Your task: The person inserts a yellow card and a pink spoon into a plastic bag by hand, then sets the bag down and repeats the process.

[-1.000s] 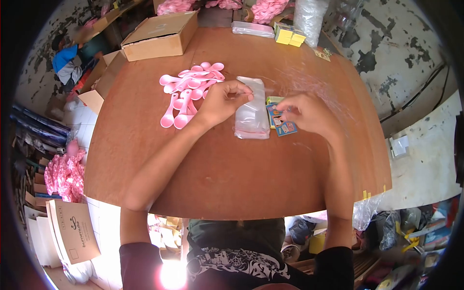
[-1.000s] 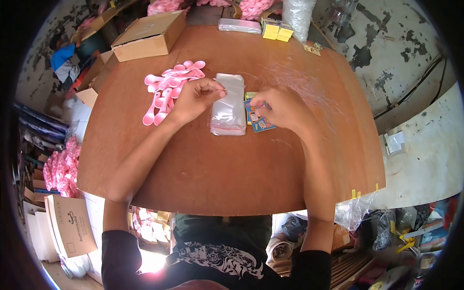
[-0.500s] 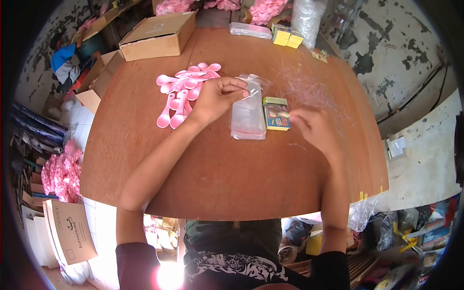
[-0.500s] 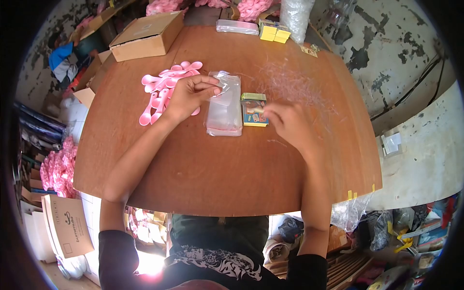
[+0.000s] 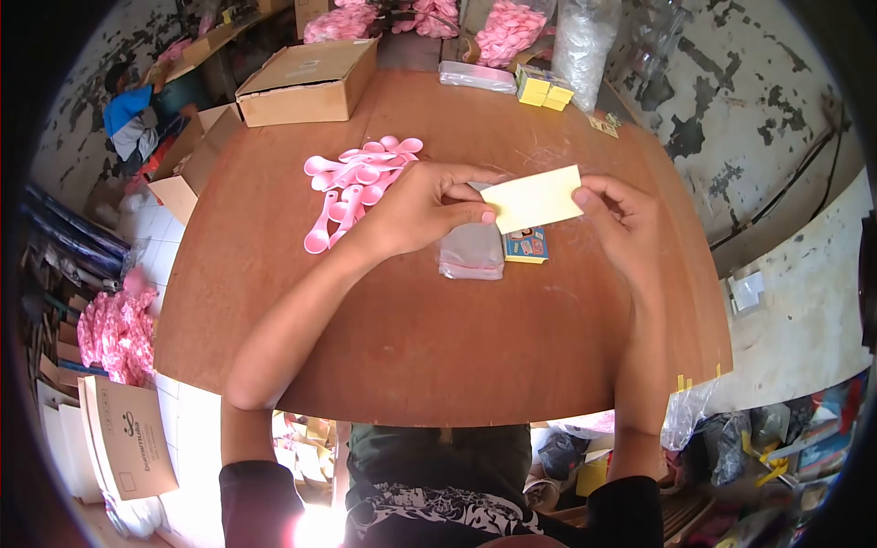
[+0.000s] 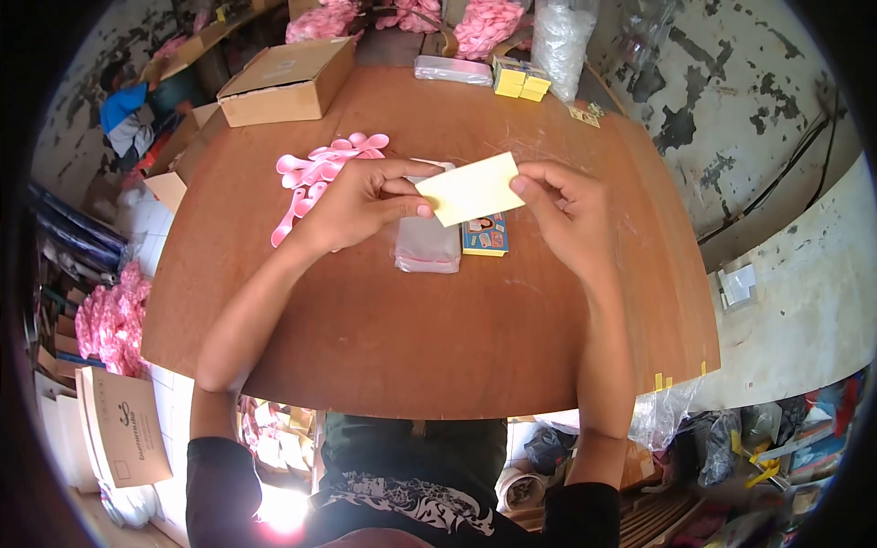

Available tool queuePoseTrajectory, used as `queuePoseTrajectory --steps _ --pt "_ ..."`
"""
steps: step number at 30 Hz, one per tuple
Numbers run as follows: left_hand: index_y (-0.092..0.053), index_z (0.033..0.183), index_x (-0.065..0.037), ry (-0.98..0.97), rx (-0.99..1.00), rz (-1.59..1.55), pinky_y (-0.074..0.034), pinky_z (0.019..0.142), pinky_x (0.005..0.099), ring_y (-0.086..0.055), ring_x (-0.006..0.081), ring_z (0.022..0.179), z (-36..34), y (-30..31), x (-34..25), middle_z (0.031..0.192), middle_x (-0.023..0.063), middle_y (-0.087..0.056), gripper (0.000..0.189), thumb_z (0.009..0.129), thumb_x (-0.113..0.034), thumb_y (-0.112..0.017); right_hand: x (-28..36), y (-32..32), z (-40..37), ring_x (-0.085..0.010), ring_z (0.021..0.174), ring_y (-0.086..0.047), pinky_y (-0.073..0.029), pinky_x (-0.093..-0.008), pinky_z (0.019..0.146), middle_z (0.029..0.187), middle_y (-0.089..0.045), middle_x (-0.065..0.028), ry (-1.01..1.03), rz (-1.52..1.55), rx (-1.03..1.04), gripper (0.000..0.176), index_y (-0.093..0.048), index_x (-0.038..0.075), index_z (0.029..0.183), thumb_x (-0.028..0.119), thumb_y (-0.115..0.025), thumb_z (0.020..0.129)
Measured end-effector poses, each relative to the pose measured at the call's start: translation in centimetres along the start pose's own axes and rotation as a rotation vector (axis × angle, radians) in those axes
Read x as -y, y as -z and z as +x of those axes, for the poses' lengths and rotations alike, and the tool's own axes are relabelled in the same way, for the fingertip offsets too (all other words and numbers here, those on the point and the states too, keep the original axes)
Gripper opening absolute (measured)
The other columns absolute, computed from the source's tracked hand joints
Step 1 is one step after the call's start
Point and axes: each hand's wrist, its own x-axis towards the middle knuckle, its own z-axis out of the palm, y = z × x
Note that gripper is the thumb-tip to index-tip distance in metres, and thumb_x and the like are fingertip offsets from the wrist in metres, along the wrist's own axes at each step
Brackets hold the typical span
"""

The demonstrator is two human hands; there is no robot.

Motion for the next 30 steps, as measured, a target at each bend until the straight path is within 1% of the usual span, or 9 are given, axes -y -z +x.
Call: queuePoseTrajectory --steps 2,5,14,17,20,22,25,27,30 --pt "-0.060 0.123 0.004 0.025 0.052 0.010 -0.051 0.072 0.0249 -0.064 0.0056 0.081 -0.2 -0.1 -0.6 0.093 0.0107 -0.073 0.040 0.086 -0.006 -0.071 -0.5 -0.3 -0.3 -0.0053 0.077 -0.060 -0.047 -0.0206 0.066 0.088 -0.069 -0.0046 0.002 -0.013 0.041 0.013 -0.069 -0.004 0.098 0.006 -0.066 0.091" --pt "-0.062 0.120 0.004 0.104 0.118 0.109 -0.049 0.066 0.0246 -0.062 0.0045 0.076 -0.4 -0.4 -1.3 0.087 0.0088 -0.073 0.037 0.087 -0.008 -0.070 -0.3 -1.1 -0.7 -0.0063 0.076 -0.061 -0.048 -0.0220 0.065 0.088 -0.070 -0.0058 -0.035 0.010 0.060 0.011 -0.068 -0.003 0.097 0.005 -0.067 0.089" --pt "-0.066 0.111 0.003 0.041 0.061 -0.015 -0.049 0.061 0.0246 -0.062 0.0051 0.072 -0.4 -1.8 -0.3 0.082 0.0080 -0.072 0.027 0.088 -0.011 -0.070 0.2 -3.0 -1.4 -0.0107 0.074 -0.062 -0.050 -0.0245 0.066 0.085 -0.068 -0.0064 0.054 -0.035 0.074 0.010 -0.070 0.000 0.091 0.004 -0.073 0.083" --pt "-0.066 0.113 0.003 0.072 0.069 0.005 -0.052 0.071 0.0231 -0.064 0.0063 0.081 -0.5 -2.0 -0.9 0.093 0.0083 -0.073 0.027 0.091 -0.012 -0.067 0.2 -3.1 -1.5 -0.0126 0.079 -0.063 -0.050 -0.0257 0.068 0.088 -0.067 -0.0067 0.130 -0.073 0.112 0.011 -0.071 0.001 0.092 0.005 -0.072 0.083" --pt "-0.070 0.109 0.001 0.046 0.006 -0.029 -0.050 0.061 0.0241 -0.063 0.0060 0.073 -0.6 -2.5 -1.3 0.082 0.0074 -0.072 0.023 0.091 -0.013 -0.067 0.1 -3.1 -1.5 -0.0137 0.085 -0.062 -0.050 -0.0268 0.070 0.092 -0.066 -0.0067 0.184 -0.097 0.199 0.013 -0.071 0.001 0.096 0.006 -0.071 0.084" --pt "-0.070 0.109 0.000 -0.021 -0.012 0.014 -0.050 0.063 0.0245 -0.063 0.0066 0.074 -0.5 -2.5 -0.8 0.083 0.0074 -0.072 0.023 0.091 -0.013 -0.066 0.0 -3.1 -1.6 -0.0141 0.087 -0.062 -0.050 -0.0274 0.071 0.094 -0.065 -0.0067 0.181 -0.080 0.252 0.014 -0.071 0.001 0.098 0.007 -0.070 0.086" --pt "-0.071 0.110 -0.001 -0.098 -0.017 0.060 -0.052 0.068 0.0249 -0.065 0.0084 0.079 -0.5 -2.7 -0.9 0.090 0.0079 -0.073 0.023 0.092 -0.015 -0.065 0.1 -3.5 -2.1 -0.0150 0.089 -0.062 -0.051 -0.0288 0.073 0.096 -0.065 -0.0064 0.118 0.028 0.323 0.017 -0.069 0.000 0.102 0.009 -0.069 0.088" --pt "-0.070 0.111 -0.002 -0.152 0.011 0.031 -0.053 0.076 0.0267 -0.065 0.0121 0.089 -0.7 -2.9 -0.9 0.105 0.0113 -0.070 0.023 0.093 -0.016 -0.064 0.5 -3.9 -2.5 -0.0141 0.088 -0.064 -0.051 -0.0263 0.075 0.099 -0.067 -0.0073 -0.062 0.129 0.448 0.019 -0.068 -0.002 0.104 0.006 -0.069 0.087" --pt "-0.070 0.110 -0.001 -0.278 0.011 0.133 -0.052 0.079 0.0274 -0.065 0.0138 0.094 -0.9 -2.8 -1.0 0.112 0.0123 -0.068 0.023 0.092 -0.014 -0.065 0.0 -4.2 -3.0 -0.0130 0.082 -0.066 -0.052 -0.0250 0.071 0.094 -0.068 -0.0073 -0.218 0.104 0.500 0.015 -0.067 -0.005 0.101 0.005 -0.065 0.090"
